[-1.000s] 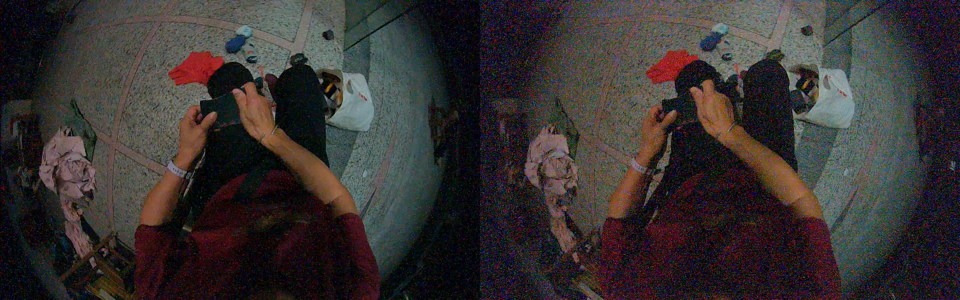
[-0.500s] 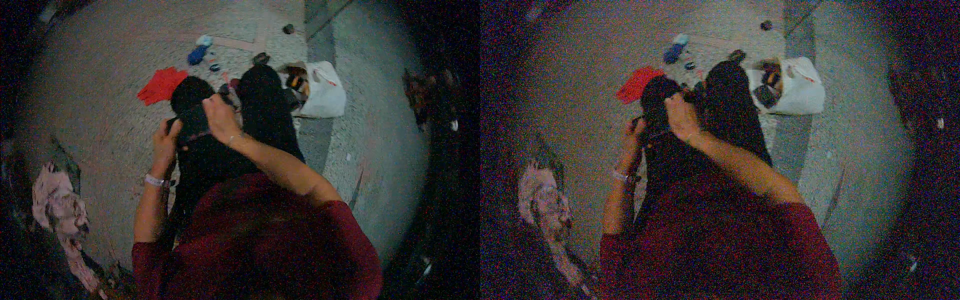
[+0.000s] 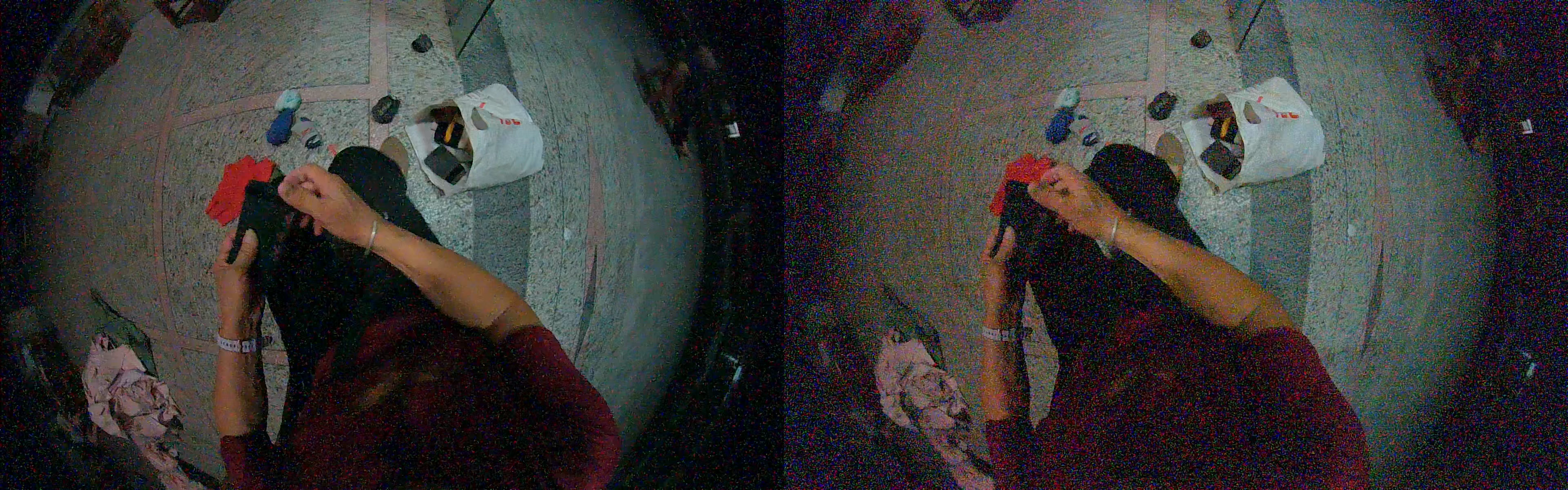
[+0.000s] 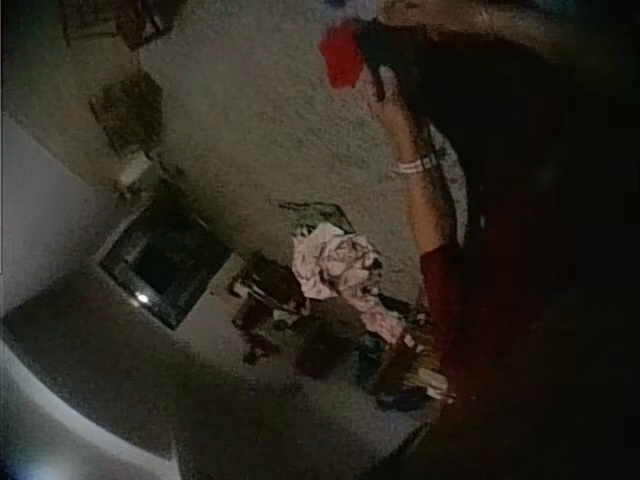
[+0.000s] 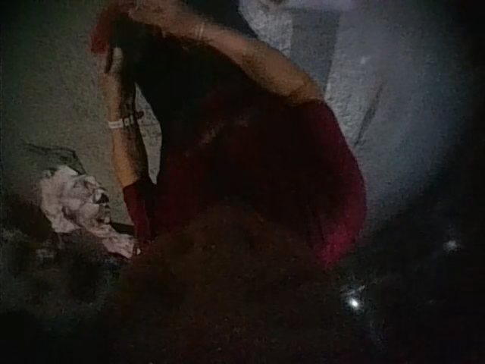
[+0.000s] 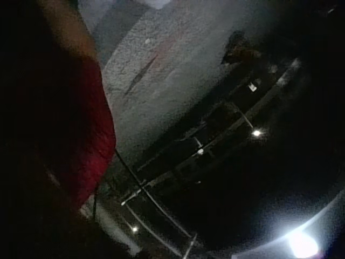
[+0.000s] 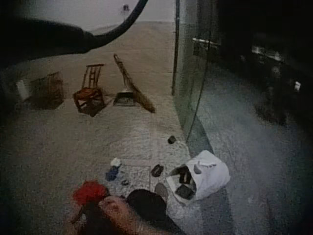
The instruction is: The person holds and folds pairs of socks by hand, turning the cuff of one sock over the other to secure them.
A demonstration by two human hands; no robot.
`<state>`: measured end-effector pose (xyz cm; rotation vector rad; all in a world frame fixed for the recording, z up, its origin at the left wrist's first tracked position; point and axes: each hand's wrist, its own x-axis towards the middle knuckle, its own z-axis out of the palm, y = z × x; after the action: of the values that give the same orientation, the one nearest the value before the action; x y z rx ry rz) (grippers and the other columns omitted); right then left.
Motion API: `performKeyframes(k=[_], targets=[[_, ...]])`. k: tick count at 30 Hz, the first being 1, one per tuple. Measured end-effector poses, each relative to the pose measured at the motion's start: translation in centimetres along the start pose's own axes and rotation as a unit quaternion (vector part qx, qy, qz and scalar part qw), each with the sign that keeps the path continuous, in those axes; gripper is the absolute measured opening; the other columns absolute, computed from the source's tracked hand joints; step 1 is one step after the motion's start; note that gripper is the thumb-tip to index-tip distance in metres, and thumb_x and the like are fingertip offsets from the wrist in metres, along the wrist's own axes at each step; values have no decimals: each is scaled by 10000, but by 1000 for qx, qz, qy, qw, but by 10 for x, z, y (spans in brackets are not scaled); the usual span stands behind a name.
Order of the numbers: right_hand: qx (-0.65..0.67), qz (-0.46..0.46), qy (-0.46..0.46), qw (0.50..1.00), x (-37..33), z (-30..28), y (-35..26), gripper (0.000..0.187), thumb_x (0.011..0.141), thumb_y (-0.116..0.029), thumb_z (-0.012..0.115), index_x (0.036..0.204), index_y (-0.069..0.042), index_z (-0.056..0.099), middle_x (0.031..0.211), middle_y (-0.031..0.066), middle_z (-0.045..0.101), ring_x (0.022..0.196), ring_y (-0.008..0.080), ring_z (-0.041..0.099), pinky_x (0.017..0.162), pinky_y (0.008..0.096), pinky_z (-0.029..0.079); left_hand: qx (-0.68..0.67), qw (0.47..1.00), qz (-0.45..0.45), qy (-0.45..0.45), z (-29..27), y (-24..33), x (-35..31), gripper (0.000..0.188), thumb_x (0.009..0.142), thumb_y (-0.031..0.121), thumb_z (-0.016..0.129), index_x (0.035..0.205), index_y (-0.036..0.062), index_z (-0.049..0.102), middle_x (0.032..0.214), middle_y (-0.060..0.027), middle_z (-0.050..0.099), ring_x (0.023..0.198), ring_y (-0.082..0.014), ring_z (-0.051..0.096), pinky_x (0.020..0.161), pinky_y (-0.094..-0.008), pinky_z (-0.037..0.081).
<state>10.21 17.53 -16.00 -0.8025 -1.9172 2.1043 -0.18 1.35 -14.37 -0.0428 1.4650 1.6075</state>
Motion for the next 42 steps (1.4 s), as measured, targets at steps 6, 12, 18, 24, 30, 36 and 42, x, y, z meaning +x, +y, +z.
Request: performKeyframes(k=[6,12,18,24,30,36,42], targets=[[70,97,33,992,-7,-44,0,323,903,-258,615,1115,-25,546,906,53,627,726,142,626,545,271,537,34,999,2,-34,88,10,28,310,914,143,597,1197,33,538,1055,-64,624,881,-160,613,757,-281,517],[351,150,160,910,21,-141,44,352,899,-252,619,1179,-93,477,1009,41,636,806,179,634,630,403,549,183,978,38,-92,112,5,109,275,931,186,578,1165,43,551,1089,-62,621,951,-156,609,803,-297,492],[323,236,299,866,12,-223,192,484,827,-253,713,1198,-91,447,1022,69,607,892,255,608,695,445,535,88,992,-19,-89,105,-7,159,177,942,175,554,1060,46,578,1035,-72,654,936,-162,634,760,-269,490],[157,149,434,875,17,-301,272,311,935,-305,527,1052,-17,545,901,126,633,708,270,612,597,388,518,-14,998,-27,-61,49,-55,198,155,934,146,560,1035,30,583,960,-71,648,812,-159,616,731,-264,502],[38,232,339,911,49,-268,279,292,941,-274,524,1002,10,557,866,161,646,704,246,636,628,365,546,-122,990,73,23,11,-38,230,161,920,122,577,1048,23,568,915,-62,607,791,-148,576,702,-276,499],[-241,295,73,922,124,-194,248,279,911,-190,571,1048,52,592,904,129,678,739,180,655,701,319,531,-243,965,97,28,-44,-24,250,192,913,115,586,1061,-2,551,914,-69,589,761,-145,563,659,-283,480],[-570,155,-191,784,226,-173,189,216,880,-176,585,966,18,625,827,141,659,766,231,664,657,373,523,-279,943,175,55,-86,-10,266,180,913,100,581,1052,-12,554,904,-78,590,713,-152,557,630,-291,471]])
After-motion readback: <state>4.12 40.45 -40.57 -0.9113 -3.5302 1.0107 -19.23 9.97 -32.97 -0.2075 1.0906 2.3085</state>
